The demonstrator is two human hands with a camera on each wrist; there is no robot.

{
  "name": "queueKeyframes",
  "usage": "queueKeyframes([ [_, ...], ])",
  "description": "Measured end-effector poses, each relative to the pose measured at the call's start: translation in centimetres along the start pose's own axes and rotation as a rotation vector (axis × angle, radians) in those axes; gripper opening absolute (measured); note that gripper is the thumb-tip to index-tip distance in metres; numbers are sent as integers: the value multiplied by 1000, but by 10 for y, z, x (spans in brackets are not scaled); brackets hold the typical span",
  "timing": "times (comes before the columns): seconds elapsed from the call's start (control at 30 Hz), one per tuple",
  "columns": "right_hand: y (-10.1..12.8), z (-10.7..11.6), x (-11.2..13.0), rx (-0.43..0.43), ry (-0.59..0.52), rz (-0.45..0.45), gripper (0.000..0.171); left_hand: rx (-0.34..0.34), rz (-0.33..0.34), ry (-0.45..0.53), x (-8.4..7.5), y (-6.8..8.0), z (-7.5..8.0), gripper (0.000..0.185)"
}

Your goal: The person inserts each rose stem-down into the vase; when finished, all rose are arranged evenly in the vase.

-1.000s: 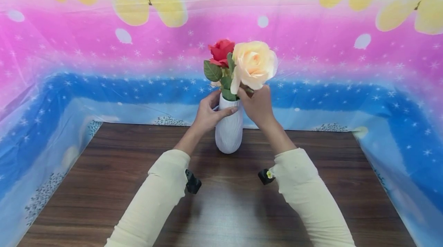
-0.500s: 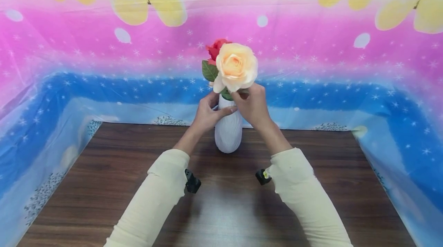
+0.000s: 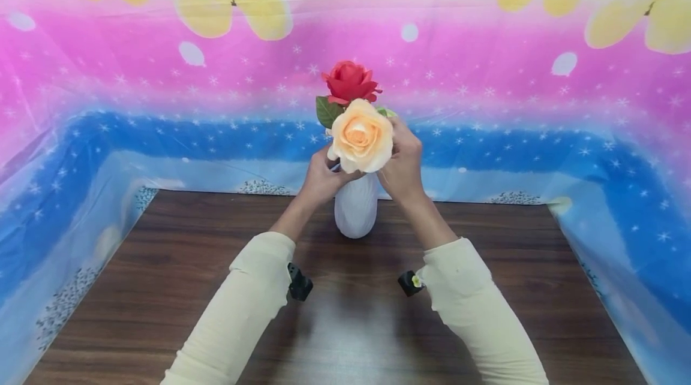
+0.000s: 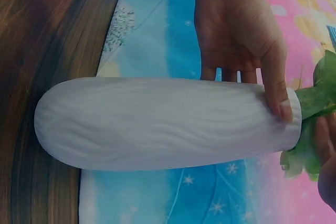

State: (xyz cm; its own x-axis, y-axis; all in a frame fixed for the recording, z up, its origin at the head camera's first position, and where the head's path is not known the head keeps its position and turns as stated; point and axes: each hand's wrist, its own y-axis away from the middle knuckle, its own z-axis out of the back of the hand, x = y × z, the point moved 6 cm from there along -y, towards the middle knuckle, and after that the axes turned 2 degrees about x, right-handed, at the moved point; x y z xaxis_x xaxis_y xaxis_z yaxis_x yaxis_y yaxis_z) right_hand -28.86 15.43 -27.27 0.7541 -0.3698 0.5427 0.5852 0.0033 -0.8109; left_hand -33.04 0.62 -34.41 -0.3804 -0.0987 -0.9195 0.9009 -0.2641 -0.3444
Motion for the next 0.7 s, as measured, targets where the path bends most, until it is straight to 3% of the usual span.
queueKeyframes([
  [0.17, 3, -4, -6, 110, 134, -33, 21, -8, 16, -15, 2, 0, 2, 61],
  [0.53, 27, 4, -15, 211, 193, -136, 31, 11, 20, -16, 13, 9, -3, 73],
  [0.7, 49, 19, -16, 223, 199, -75, 30, 52, 54, -125, 28, 24, 1, 76],
])
